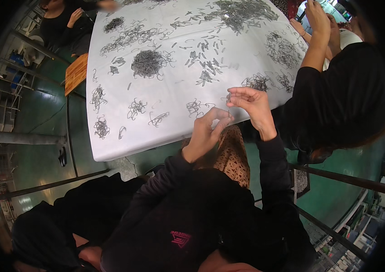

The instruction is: The person repeatedly picks small wire pieces from a large white board, bends them by hand, and places them back on the board. Other people at the table perform similar actions. The camera wearer occasionally lifts a hanging wire mesh and returns to handling the small pieces.

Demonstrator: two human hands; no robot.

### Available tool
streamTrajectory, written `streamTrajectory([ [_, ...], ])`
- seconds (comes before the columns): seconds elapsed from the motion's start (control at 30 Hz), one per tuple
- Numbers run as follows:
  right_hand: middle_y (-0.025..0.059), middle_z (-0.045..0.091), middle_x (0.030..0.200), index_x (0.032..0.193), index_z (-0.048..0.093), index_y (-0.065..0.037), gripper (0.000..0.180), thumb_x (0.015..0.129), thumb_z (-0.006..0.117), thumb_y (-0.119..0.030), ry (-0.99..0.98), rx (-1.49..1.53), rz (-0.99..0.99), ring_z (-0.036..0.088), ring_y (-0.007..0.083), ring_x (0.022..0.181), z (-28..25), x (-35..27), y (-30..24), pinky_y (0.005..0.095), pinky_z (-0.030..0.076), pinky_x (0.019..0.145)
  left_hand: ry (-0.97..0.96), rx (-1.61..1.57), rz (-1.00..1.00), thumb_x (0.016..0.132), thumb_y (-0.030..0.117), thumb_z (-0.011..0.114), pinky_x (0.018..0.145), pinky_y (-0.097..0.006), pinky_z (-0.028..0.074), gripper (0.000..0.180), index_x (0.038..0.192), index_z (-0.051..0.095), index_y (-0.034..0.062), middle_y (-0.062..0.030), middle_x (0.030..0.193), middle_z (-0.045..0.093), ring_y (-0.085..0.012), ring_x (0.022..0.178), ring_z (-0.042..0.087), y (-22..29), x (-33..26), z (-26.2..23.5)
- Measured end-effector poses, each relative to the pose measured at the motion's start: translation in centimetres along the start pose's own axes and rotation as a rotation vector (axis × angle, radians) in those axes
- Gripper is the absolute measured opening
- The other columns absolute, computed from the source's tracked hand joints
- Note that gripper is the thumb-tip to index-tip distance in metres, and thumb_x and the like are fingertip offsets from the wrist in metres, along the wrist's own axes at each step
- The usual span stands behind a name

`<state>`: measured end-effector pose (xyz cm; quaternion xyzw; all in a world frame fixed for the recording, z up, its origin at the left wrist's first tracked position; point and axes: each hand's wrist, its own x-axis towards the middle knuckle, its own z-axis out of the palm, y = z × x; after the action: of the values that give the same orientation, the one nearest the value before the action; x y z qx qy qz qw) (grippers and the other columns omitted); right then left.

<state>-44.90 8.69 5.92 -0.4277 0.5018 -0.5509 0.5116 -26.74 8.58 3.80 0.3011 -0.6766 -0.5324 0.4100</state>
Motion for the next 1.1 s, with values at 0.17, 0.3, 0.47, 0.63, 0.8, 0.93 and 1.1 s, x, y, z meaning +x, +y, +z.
streamTrajectory([
  [0.17, 0.0081, 0.068, 0.09, 0.106, 0.068, 0.003, 0.025, 0.081, 0.066, 0.004, 0.115, -0.208, -0.049, 0.065, 0.0117, 0.08, 1.1, -3.4, -2.2, 0.0227, 0.052, 0.07, -0.033, 0.072, 0.127, 0.09, 0.007, 0.063, 0.076, -0.027, 0.05, 0.009, 0.097, 0.06, 0.0014, -0.0086, 0.092, 0.069, -0.0145, 0.088, 0.066, 0.1, 0.5, 0.1],
  [0.3, 0.0106, 0.068, 0.088, 0.103, 0.067, 0.006, 0.023, 0.08, 0.067, 0.007, 0.169, -0.063, -0.027, 0.065, 0.0109, 0.074, 1.7, -4.1, -2.4, 0.0219, 0.052, 0.067, -0.057, 0.132, 0.075, 0.09, 0.009, 0.064, 0.075, -0.028, 0.051, 0.011, 0.097, 0.06, 0.0013, -0.0101, 0.093, 0.069, -0.0168, 0.088, 0.067, -0.1, 0.4, -0.2],
  [0.47, 0.0066, 0.067, 0.081, 0.094, 0.067, 0.008, 0.016, 0.078, 0.067, 0.009, 0.256, -0.058, -0.117, 0.063, 0.0094, 0.069, 2.1, -4.5, -1.4, 0.0205, 0.051, 0.064, 0.027, 0.051, 0.14, 0.088, 0.008, 0.065, 0.076, -0.03, 0.051, 0.023, 0.109, 0.059, 0.0025, -0.0091, 0.098, 0.067, -0.0186, 0.093, 0.065, -1.1, 0.2, -0.1],
  [0.63, -0.0029, 0.058, 0.073, 0.087, 0.069, 0.004, 0.014, 0.075, 0.068, 0.01, 0.318, -0.156, -0.196, 0.046, 0.0017, 0.062, 2.0, -5.5, -0.7, 0.0153, 0.037, 0.056, 0.291, 0.415, 0.089, 0.087, 0.018, 0.066, 0.071, -0.034, 0.049, 0.027, 0.109, 0.059, 0.0034, -0.0101, 0.096, 0.063, -0.026, 0.085, 0.06, -5.4, 6.5, -6.8],
  [0.8, -0.0008, 0.061, 0.075, 0.085, 0.07, 0.002, 0.014, 0.073, 0.069, 0.01, 0.289, -0.169, -0.156, 0.048, 0.0034, 0.065, 2.6, -6.4, -0.9, 0.0174, 0.037, 0.057, 0.282, 1.109, -0.258, 0.087, 0.026, 0.063, 0.068, -0.043, 0.05, 0.026, 0.08, 0.064, 0.0009, -0.0197, 0.088, 0.064, -0.0345, 0.089, 0.063, -12.9, 15.8, -14.1],
  [0.93, 0.0009, 0.064, 0.077, 0.085, 0.07, 0.002, 0.015, 0.073, 0.07, 0.009, 0.288, -0.142, -0.128, 0.054, 0.0041, 0.068, 3.2, -6.6, -1.0, 0.0174, 0.042, 0.061, 0.207, 1.356, -0.094, 0.083, 0.017, 0.064, 0.073, -0.041, 0.053, 0.016, 0.086, 0.065, 0.0013, -0.0169, 0.093, 0.064, -0.0344, 0.09, 0.063, -15.4, 17.0, -13.8],
  [1.1, 0.0017, 0.066, 0.079, 0.089, 0.07, 0.003, 0.015, 0.075, 0.069, 0.009, 0.223, -0.139, -0.13, 0.058, 0.0048, 0.072, 3.6, -6.9, -1.0, 0.0177, 0.046, 0.064, 0.122, 1.286, -0.065, 0.078, 0.0, 0.058, 0.074, -0.043, 0.053, 0.014, 0.091, 0.059, -0.0043, -0.0221, 0.094, 0.061, -0.036, 0.093, 0.062, -14.5, 15.2, -13.5],
])
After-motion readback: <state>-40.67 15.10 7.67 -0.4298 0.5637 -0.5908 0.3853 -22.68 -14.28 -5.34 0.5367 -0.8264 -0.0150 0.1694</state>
